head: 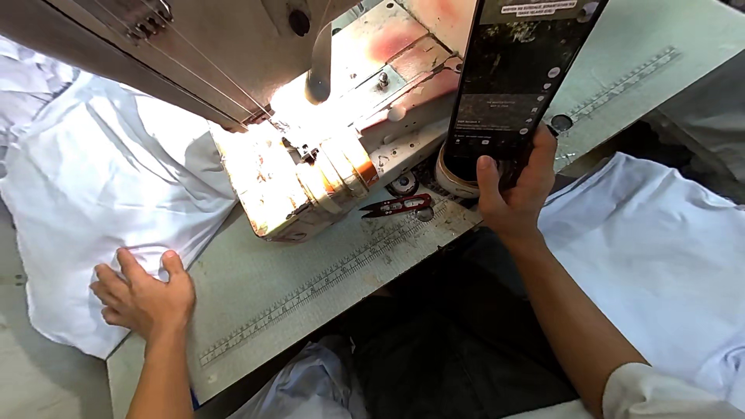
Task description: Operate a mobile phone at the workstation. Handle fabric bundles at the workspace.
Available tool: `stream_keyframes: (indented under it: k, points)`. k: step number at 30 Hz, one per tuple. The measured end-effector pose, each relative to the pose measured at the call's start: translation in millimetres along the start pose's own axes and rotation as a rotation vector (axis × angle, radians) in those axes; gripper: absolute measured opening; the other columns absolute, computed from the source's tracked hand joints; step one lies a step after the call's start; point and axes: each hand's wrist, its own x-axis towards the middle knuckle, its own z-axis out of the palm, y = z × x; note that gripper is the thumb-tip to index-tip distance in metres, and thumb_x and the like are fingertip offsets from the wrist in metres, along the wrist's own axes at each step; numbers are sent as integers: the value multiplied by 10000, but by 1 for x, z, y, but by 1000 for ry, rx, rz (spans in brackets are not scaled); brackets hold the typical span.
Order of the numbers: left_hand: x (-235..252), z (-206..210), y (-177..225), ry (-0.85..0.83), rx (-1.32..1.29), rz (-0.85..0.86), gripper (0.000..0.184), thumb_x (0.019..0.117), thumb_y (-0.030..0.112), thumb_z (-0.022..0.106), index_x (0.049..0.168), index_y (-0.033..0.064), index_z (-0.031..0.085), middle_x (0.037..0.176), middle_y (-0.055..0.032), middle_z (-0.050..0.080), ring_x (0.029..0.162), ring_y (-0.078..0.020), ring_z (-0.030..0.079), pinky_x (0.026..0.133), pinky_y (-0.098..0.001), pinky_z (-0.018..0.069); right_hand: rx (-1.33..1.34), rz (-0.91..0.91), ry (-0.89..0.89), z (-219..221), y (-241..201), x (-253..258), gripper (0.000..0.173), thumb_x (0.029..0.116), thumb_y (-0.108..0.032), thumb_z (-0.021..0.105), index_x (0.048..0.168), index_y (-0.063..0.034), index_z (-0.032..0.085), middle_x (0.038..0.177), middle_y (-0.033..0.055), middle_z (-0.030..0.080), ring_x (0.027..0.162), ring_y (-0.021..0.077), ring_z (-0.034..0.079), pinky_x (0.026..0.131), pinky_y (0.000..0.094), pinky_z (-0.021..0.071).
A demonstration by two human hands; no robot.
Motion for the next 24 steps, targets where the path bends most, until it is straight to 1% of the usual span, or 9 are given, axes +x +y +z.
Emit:
stream_keyframes:
  k: [4,8,11,16,24]
  points:
    - [0,-2,4,-12,-9,-18,788,1014,612,390,1612,105,313,1680,-255,181,1548,-481,148,1164,-725,152,7,15,-1,0,-1,1,608,1010,-328,564,1403,107,403,1220,199,611,1124,160,641,961,329,547]
    - [-1,-2,1,-10,-12,3,800,1011,618,389,1612,94,311,1675,-275,175,1541,-502,148,1159,-741,147,0,15,-13,0,-1,0,612,1009,-314,567,1398,125,391,1210,214,611,1114,156,645,961,327,546]
    - [0,0,0,-5,-15,1,790,1012,613,391,1611,104,316,1676,-267,180,1545,-493,147,1162,-733,147,-2,16,-12,-1,-1,1,607,1011,-314,561,1404,118,392,1210,205,615,1112,149,644,957,322,546]
    - [0,-1,2,-2,-7,0,795,1010,623,381,1612,107,317,1675,-266,184,1543,-495,151,1157,-737,151,-10,3,-9,0,-1,1,593,1007,-298,559,1395,121,402,1201,212,616,1112,159,643,958,322,542]
    - [-1,-2,2,-17,-12,-13,788,1012,615,384,1617,116,304,1685,-251,167,1551,-480,137,1170,-723,144,-25,5,1,0,-1,1,588,1007,-313,563,1383,115,419,1210,211,615,1130,173,639,968,335,540]
